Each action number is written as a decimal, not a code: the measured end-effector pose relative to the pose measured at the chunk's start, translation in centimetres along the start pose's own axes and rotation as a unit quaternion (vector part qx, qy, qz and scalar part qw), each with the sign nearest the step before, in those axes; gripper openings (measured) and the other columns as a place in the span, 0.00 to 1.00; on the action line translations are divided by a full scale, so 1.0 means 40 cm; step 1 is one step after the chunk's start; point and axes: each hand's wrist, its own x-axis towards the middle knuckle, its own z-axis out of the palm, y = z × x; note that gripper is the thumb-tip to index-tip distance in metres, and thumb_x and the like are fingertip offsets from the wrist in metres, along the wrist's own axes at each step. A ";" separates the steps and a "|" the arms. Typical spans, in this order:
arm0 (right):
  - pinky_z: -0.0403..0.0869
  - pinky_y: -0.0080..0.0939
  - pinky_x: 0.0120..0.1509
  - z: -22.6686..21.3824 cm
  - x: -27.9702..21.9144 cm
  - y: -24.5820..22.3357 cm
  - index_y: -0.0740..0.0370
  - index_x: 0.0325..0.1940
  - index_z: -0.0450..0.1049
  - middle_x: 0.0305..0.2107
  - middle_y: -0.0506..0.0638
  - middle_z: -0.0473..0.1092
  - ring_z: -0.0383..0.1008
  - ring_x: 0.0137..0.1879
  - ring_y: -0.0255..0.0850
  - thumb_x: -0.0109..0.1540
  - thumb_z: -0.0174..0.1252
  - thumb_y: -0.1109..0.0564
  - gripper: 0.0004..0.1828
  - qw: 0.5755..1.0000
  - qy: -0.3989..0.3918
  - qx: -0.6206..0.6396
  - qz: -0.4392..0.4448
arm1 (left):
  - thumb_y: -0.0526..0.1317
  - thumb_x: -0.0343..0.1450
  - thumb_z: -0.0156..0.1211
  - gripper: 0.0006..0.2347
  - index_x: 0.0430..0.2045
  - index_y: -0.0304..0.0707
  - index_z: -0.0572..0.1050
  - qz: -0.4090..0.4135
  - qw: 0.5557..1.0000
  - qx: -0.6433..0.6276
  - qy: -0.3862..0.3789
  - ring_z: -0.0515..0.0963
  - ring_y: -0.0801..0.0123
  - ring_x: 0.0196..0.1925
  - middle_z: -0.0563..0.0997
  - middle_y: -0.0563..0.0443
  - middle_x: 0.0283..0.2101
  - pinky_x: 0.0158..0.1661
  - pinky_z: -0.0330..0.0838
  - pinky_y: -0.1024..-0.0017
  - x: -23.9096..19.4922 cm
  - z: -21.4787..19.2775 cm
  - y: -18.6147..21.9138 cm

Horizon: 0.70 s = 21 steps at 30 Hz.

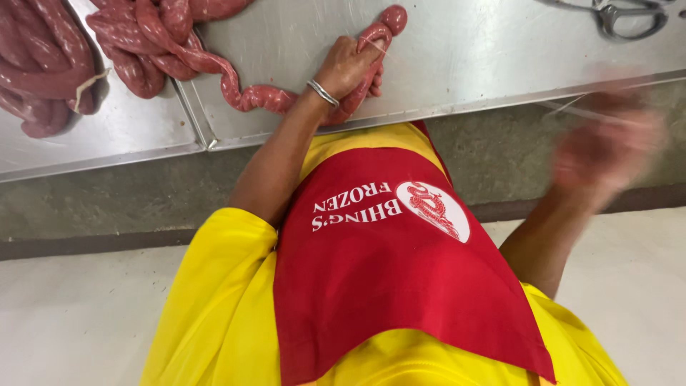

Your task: The person ties sections of long, meat-filled casings with a string to create a chain of individual sausages on a stainless steel table, occasionally using scissors to cut the string.

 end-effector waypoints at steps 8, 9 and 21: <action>0.69 0.31 0.40 -0.132 -0.155 0.119 0.59 0.40 0.79 0.32 0.43 0.78 0.72 0.37 0.26 0.64 0.61 0.52 0.08 0.732 -0.253 -0.528 0.349 | 0.41 0.74 0.53 0.12 0.33 0.26 0.74 -0.119 0.970 -0.184 -0.105 0.78 0.64 0.25 0.78 0.44 0.28 0.31 0.78 0.66 0.027 -0.074 0.022; 0.68 0.32 0.39 -0.166 -0.178 0.128 0.59 0.39 0.78 0.31 0.43 0.76 0.70 0.36 0.26 0.64 0.62 0.52 0.08 0.770 -0.199 -0.491 0.356 | 0.41 0.72 0.51 0.11 0.33 0.27 0.73 -0.158 0.954 -0.233 -0.100 0.77 0.64 0.24 0.78 0.44 0.28 0.33 0.78 0.65 0.026 -0.079 0.004; 0.66 0.34 0.35 -0.236 0.056 0.081 0.64 0.41 0.75 0.25 0.49 0.68 0.68 0.31 0.34 0.80 0.47 0.55 0.18 0.764 -0.070 -0.641 -0.003 | 0.47 0.73 0.62 0.24 0.60 0.36 0.63 0.077 0.981 -0.025 -0.177 0.81 0.74 0.39 0.78 0.53 0.49 0.40 0.81 0.72 -0.098 -0.094 0.076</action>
